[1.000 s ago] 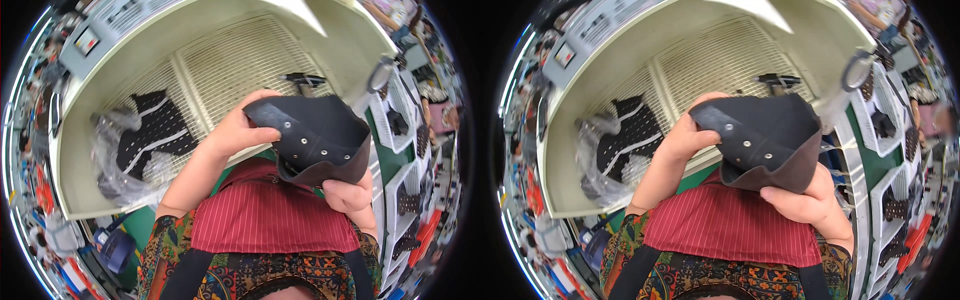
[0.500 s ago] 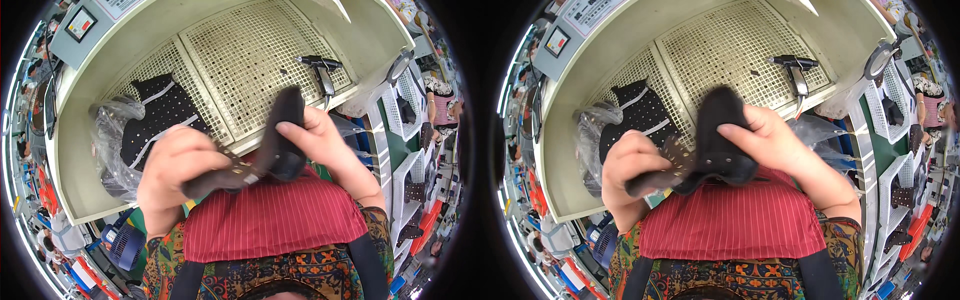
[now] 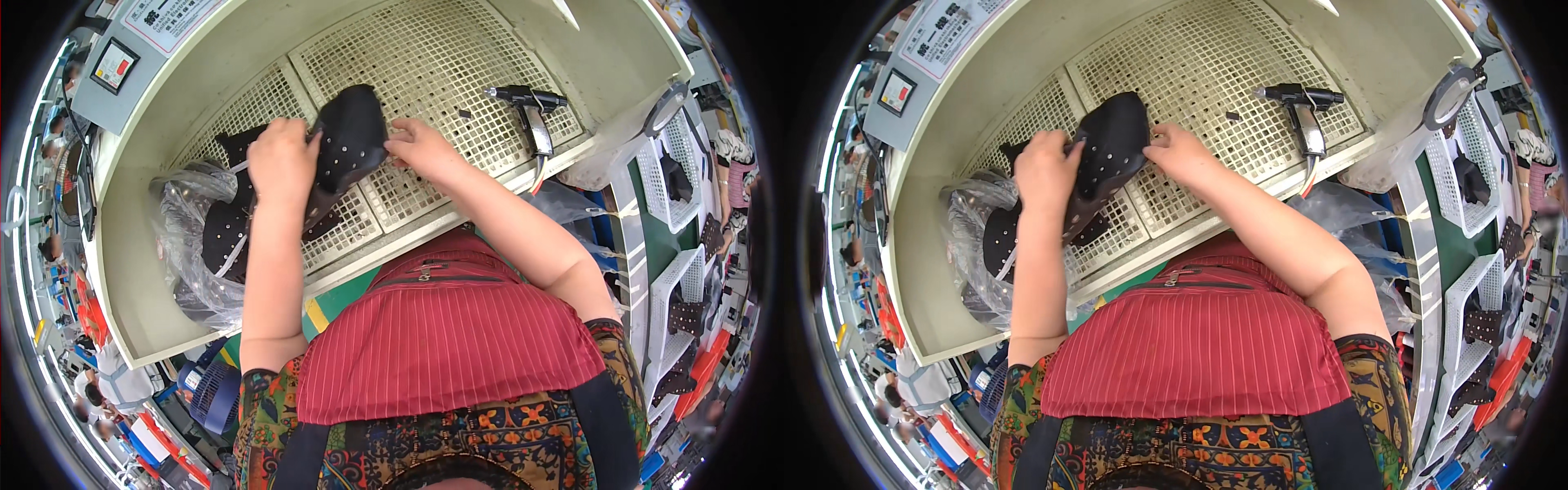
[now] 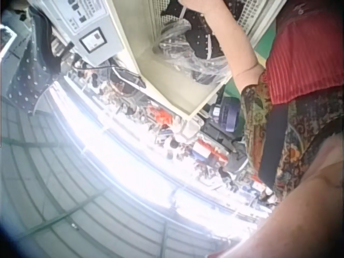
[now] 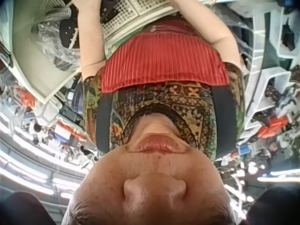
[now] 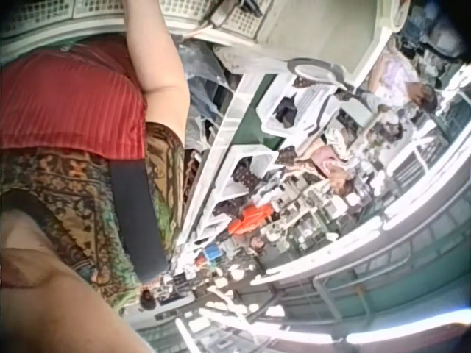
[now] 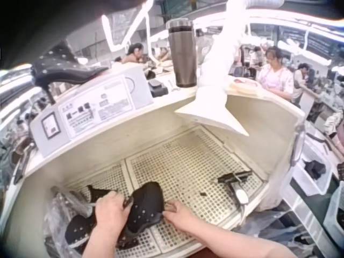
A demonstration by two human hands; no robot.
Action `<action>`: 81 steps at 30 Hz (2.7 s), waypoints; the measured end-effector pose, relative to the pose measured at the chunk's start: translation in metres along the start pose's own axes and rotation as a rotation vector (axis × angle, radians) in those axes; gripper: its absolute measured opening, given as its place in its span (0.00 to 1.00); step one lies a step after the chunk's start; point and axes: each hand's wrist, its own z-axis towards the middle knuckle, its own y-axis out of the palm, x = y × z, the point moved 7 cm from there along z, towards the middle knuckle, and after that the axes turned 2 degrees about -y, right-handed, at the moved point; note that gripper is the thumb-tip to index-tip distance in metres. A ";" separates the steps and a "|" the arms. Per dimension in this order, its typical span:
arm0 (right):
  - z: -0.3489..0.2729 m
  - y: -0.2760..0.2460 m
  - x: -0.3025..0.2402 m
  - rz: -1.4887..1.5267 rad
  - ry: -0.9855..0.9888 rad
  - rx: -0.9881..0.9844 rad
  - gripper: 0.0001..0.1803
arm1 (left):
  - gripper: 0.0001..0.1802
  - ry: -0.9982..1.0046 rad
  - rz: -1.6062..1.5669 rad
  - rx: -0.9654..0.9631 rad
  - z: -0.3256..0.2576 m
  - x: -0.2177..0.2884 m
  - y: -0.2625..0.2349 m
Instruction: The person uses a hot glue gun to attach white strips to black studded shoe parts on a perforated workbench. They repeatedly pick up parts, apply glue, press the strips, and place the finished items into a white basket.
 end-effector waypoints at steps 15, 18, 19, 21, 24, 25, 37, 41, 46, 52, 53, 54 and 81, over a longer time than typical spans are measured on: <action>-0.067 -0.231 0.001 -0.976 0.130 0.495 0.26 | 0.16 -0.423 -0.128 -0.484 0.019 -0.011 0.048; -0.052 -0.223 0.008 -0.454 0.180 0.370 0.28 | 0.18 -0.542 -0.402 -0.361 0.003 -0.031 0.061; -0.044 -0.221 0.017 -0.272 0.175 0.327 0.29 | 0.18 -0.582 -0.513 -0.300 -0.001 -0.036 0.064; -0.038 -0.215 0.021 -0.056 0.181 0.312 0.30 | 0.18 -0.622 -0.633 -0.284 -0.010 -0.036 0.069; -0.032 -0.200 0.018 0.154 0.119 0.311 0.28 | 0.18 -0.643 -0.686 -0.252 -0.014 -0.034 0.070; -0.033 -0.192 0.011 0.184 0.085 0.276 0.27 | 0.17 -0.644 -0.682 -0.239 -0.014 -0.035 0.071; -0.056 -0.063 -0.083 -0.486 -0.403 -0.042 0.21 | 0.18 -0.770 -0.890 -0.258 -0.020 -0.039 0.083; -0.071 -0.054 -0.104 -0.729 -0.246 -0.061 0.21 | 0.18 -0.791 -0.945 -0.256 -0.026 -0.038 0.080; -0.080 -0.056 -0.106 -0.750 -0.406 -0.080 0.22 | 0.19 -0.764 -0.952 -0.263 -0.024 -0.037 0.080; -0.062 -0.059 -0.111 -0.692 -0.387 0.135 0.20 | 0.18 -0.729 -0.938 -0.237 -0.024 -0.037 0.083; -0.068 -0.062 -0.114 -0.739 -0.388 0.151 0.20 | 0.18 -0.732 -0.959 -0.240 -0.024 -0.037 0.083; -0.073 -0.064 -0.114 -0.755 -0.373 0.114 0.20 | 0.18 -0.741 -0.977 -0.241 -0.025 -0.038 0.084; -0.029 -0.128 -0.035 -0.384 -0.074 0.199 0.16 | 0.18 -0.585 -0.884 -0.203 -0.023 -0.026 0.027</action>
